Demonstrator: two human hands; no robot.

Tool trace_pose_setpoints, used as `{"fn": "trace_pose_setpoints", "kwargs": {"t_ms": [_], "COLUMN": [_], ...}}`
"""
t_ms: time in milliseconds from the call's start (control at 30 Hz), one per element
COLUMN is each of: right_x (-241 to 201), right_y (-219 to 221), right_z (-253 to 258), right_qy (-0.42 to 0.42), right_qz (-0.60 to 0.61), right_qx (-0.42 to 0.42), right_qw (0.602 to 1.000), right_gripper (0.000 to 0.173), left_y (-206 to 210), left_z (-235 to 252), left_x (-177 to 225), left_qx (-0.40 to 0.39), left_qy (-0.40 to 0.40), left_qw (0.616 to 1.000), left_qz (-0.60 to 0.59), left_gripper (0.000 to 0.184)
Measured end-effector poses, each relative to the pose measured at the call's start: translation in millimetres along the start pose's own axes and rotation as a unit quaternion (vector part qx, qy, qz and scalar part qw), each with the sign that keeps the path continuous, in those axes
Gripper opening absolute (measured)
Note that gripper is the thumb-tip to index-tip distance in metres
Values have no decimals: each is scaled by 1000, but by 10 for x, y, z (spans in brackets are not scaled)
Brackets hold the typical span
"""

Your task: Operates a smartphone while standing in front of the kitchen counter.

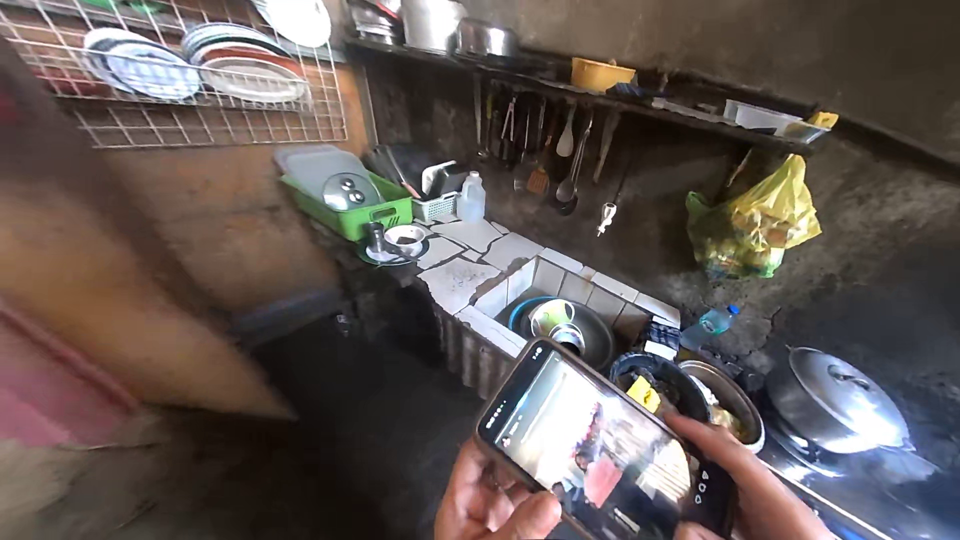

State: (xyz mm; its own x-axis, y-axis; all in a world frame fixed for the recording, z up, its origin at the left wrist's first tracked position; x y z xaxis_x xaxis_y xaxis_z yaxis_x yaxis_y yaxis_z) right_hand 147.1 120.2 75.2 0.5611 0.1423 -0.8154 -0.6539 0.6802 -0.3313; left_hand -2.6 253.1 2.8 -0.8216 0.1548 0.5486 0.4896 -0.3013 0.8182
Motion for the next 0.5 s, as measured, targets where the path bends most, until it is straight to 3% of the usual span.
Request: {"fn": "trace_pose_setpoints", "kwargs": {"t_ms": [133, 300, 500], "right_x": [83, 198, 176], "right_y": [82, 305, 392], "right_z": [-34, -91, -107], "right_qy": [67, 110, 106], "right_qz": [86, 215, 192], "right_qx": [-42, -101, -84], "right_qw": [993, 965, 972], "right_gripper": [55, 68, 72], "left_y": [-13, -56, -57], "left_z": [41, 50, 55], "left_x": [10, -19, -6], "left_qx": [-15, -3, -19], "left_qy": [1, -28, -37], "left_qw": [1000, 1000, 999], "left_qz": [0, 5, 23], "left_gripper": [36, 35, 37]}}
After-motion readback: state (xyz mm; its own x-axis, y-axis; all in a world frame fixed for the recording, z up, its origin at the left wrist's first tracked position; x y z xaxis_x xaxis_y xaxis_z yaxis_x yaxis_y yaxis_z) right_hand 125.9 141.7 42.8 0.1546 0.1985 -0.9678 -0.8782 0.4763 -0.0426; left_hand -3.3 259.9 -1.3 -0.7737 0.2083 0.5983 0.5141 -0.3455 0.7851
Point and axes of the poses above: each hand's wrist, its own z-axis towards the middle knuckle, its own y-axis out of the palm, x = y × z, the point moved 9 cm from there along z, towards the middle knuckle, and after that the axes turned 14 degrees about x, right-handed, at the moved point
